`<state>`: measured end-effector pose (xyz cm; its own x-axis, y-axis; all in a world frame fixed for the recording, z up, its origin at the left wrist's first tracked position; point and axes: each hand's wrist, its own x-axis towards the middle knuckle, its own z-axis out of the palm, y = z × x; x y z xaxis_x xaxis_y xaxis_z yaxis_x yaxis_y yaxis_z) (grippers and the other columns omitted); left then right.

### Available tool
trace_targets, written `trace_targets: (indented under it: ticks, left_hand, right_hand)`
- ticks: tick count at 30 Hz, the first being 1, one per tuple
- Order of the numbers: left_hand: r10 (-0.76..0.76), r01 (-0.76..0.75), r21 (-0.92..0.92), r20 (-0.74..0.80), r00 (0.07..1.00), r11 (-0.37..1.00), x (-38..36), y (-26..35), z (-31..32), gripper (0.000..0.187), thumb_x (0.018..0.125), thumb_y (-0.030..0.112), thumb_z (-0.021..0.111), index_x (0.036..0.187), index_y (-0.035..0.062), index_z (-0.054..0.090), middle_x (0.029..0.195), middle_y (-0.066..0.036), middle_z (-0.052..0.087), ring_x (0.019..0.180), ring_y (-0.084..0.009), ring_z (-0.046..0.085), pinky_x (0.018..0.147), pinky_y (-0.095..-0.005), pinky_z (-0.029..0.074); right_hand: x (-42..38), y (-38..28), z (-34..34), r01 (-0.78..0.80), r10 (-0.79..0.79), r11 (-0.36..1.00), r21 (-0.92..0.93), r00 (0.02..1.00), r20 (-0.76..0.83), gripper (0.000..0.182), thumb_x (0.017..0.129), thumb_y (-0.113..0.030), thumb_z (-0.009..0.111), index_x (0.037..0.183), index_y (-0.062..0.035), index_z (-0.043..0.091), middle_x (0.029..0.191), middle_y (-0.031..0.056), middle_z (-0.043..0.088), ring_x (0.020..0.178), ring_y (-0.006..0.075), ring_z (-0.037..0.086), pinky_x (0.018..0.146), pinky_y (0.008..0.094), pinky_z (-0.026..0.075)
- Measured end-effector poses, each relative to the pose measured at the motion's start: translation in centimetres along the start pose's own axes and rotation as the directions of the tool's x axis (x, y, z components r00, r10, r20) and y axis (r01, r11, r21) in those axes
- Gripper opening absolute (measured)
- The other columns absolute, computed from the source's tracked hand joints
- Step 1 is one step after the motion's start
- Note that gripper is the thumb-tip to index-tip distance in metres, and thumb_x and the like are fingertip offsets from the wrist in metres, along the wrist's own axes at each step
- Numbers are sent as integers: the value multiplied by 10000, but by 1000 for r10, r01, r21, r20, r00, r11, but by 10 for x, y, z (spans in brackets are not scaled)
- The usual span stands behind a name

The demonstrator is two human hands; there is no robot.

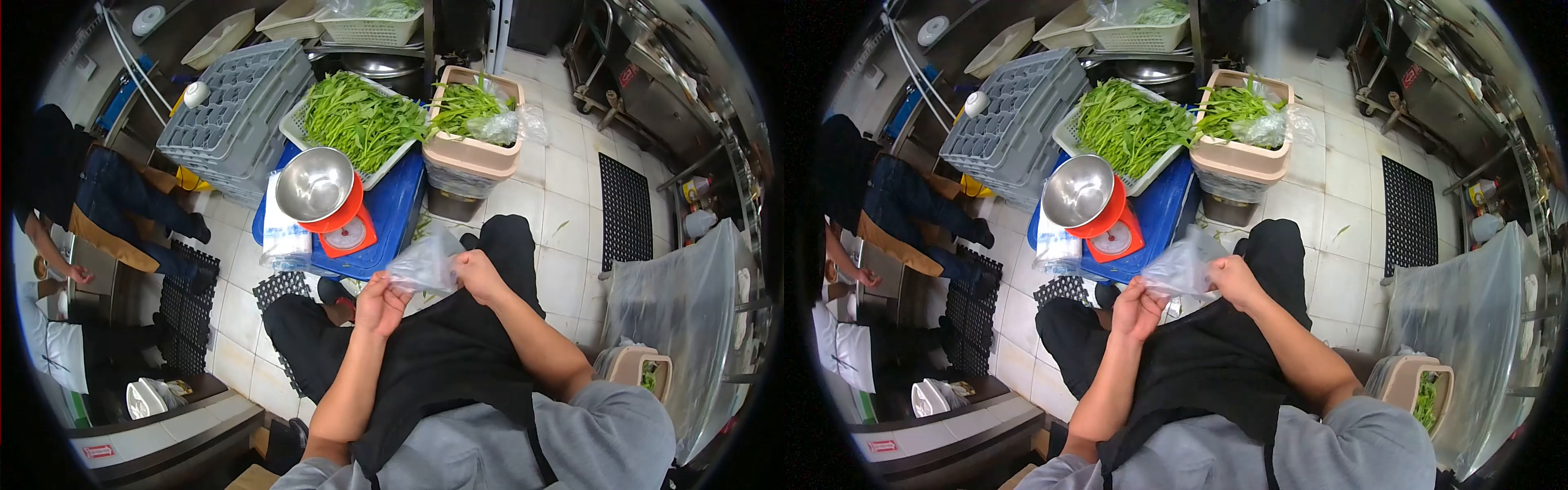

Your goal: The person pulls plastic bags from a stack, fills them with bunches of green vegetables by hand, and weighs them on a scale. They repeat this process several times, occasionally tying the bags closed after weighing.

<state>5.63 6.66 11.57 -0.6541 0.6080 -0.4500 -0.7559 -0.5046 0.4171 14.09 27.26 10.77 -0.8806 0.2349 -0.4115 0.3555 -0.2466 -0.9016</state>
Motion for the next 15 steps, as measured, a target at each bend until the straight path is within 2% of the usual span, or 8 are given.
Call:
trace_targets:
  ticks: [4,5,8,9,11,12,13,15]
  left_hand:
    - [-4,25,330,-64,998,944,9,5,-26,184,957,199,602,1065,57,561,1079,-101,665,879,-198,644,800,-344,516]
    - [80,-67,823,27,996,564,13,8,-40,205,943,237,637,1028,56,596,976,-42,669,794,-158,611,723,-310,488]
    - [-14,-193,957,194,981,-217,-3,26,-19,193,947,248,647,985,60,630,872,6,630,725,-111,546,654,-292,454]
    - [55,-192,980,195,979,-54,1,27,-25,183,977,239,605,932,69,655,660,-6,570,681,-145,560,670,-305,465]
    - [10,30,556,-68,998,830,8,32,-34,236,1004,257,558,1046,35,625,1006,-83,679,888,-239,634,855,-361,486]
    - [-50,57,109,-72,996,992,5,39,-19,253,1018,272,532,1078,40,611,1042,-93,676,931,-262,640,905,-388,486]
    - [-111,106,-54,-114,987,993,14,43,-37,295,1032,319,490,1119,50,571,1053,-91,658,937,-264,632,910,-426,499]
    - [-107,108,0,-147,983,994,16,45,-36,305,1033,340,484,1115,57,563,1035,-89,659,949,-264,629,905,-430,498]
  right_hand:
    - [0,-7,-3,-108,115,821,560,993,22,117,736,38,460,740,-78,458,675,52,544,589,208,575,604,342,524]
    - [5,-6,-5,-135,153,753,645,988,27,132,719,40,444,752,-87,438,664,46,518,562,216,548,588,348,522]
    - [17,17,-19,-181,195,633,752,978,72,146,711,17,445,810,-90,451,647,26,477,547,221,514,559,346,492]
    - [19,24,-22,-198,197,612,766,976,94,150,715,5,453,833,-87,467,644,19,469,554,219,509,553,342,479]
    - [23,36,-26,-218,185,753,621,976,119,156,741,-35,492,892,-73,506,647,21,481,574,223,522,564,346,471]
    - [19,35,-24,-210,175,876,435,977,119,165,763,-61,523,928,-62,529,651,30,501,589,228,539,581,354,476]
    - [14,35,-21,-190,166,954,231,979,119,183,785,-88,554,964,-50,552,656,39,521,603,233,556,598,362,481]
    - [4,31,-8,32,-47,966,-258,998,-51,248,807,-147,616,1023,-33,570,713,76,573,674,251,596,656,385,494]
